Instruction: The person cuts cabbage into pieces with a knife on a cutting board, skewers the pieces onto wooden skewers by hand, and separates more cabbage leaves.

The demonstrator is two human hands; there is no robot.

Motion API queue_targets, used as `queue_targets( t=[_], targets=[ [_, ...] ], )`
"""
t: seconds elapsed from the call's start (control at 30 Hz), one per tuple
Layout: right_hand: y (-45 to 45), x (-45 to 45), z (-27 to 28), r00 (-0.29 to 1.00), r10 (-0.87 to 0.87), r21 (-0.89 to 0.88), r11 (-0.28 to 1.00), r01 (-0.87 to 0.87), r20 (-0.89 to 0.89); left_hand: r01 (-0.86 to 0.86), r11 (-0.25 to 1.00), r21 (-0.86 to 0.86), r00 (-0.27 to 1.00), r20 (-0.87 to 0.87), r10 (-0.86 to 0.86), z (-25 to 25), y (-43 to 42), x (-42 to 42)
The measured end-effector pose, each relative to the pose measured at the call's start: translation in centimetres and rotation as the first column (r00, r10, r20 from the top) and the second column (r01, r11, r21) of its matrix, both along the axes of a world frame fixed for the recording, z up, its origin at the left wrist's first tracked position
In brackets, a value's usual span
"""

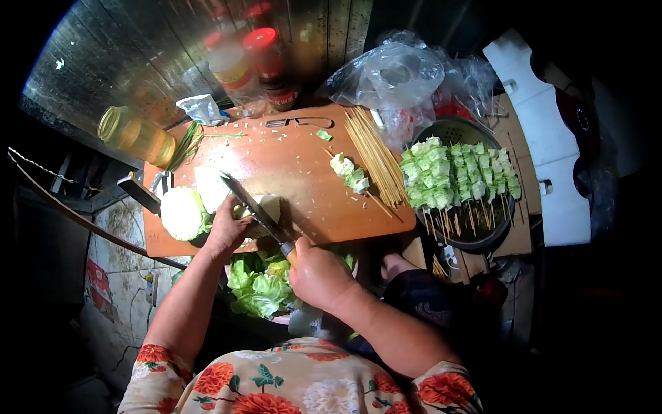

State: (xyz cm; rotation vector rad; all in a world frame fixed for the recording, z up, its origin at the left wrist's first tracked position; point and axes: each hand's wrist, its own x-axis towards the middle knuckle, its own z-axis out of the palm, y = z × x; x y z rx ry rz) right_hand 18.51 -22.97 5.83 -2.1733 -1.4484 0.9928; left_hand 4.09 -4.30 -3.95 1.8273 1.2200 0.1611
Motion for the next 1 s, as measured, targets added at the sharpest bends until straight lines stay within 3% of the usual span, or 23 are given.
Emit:
queue_targets(
  t=[0.07, 0.23, 0.53, 0.67, 0.73, 0.83, 0.87, 0.93, 1.0],
  targets=[
    [0.4, 0.2, -0.4, 1.000, 0.004, -0.015, 1.000, -0.004, 0.024, -0.012, 1.000, -0.019, 0.998, 0.064, 0.013, -0.9, 0.2, -0.1],
    [1.0, 0.8, -0.1, 0.998, 0.011, -0.029, 1.000, -0.009, 0.058, 0.047, 0.994, 0.095, 0.990, -0.134, -0.034, 2.7, -0.6, 1.4],
    [3.6, 0.7, -3.6, 0.999, -0.043, -0.192, 0.980, 0.048, 0.031, 0.045, 0.994, 0.097, 0.988, -0.153, -0.030, 4.0, -1.0, 1.9],
    [3.7, 0.1, -6.3, 0.990, -0.027, -0.186, 0.981, 0.053, 0.142, 0.051, 0.991, 0.120, 0.991, -0.130, -0.035, 3.5, -0.7, 1.3],
    [3.3, 0.0, -6.5, 0.990, -0.069, -0.101, 0.992, 0.081, 0.119, -0.003, 1.000, 0.017, 0.996, -0.090, 0.005, 3.5, -0.4, 0.9],
    [3.0, -0.1, -5.5, 0.990, -0.120, -0.042, 0.991, 0.123, 0.073, -0.031, 0.998, 0.056, 0.999, 0.031, 0.030, 2.5, 0.7, -0.1],
    [2.9, 0.1, -4.7, 0.991, -0.111, -0.043, 0.992, 0.115, 0.073, -0.063, 0.998, -0.021, 0.997, -0.056, 0.062, 2.7, 1.3, -0.4],
    [2.9, 0.7, -3.3, 0.989, -0.143, 0.329, 0.936, 0.122, 0.040, -0.072, 0.997, -0.030, 0.997, -0.006, 0.072, 3.4, 1.5, -0.9],
    [3.4, 1.7, -2.9, 0.979, -0.198, 0.374, 0.913, 0.166, 0.048, -0.097, 0.990, -0.101, 0.992, 0.067, 0.104, 4.6, 1.5, -1.1]
  ],
)
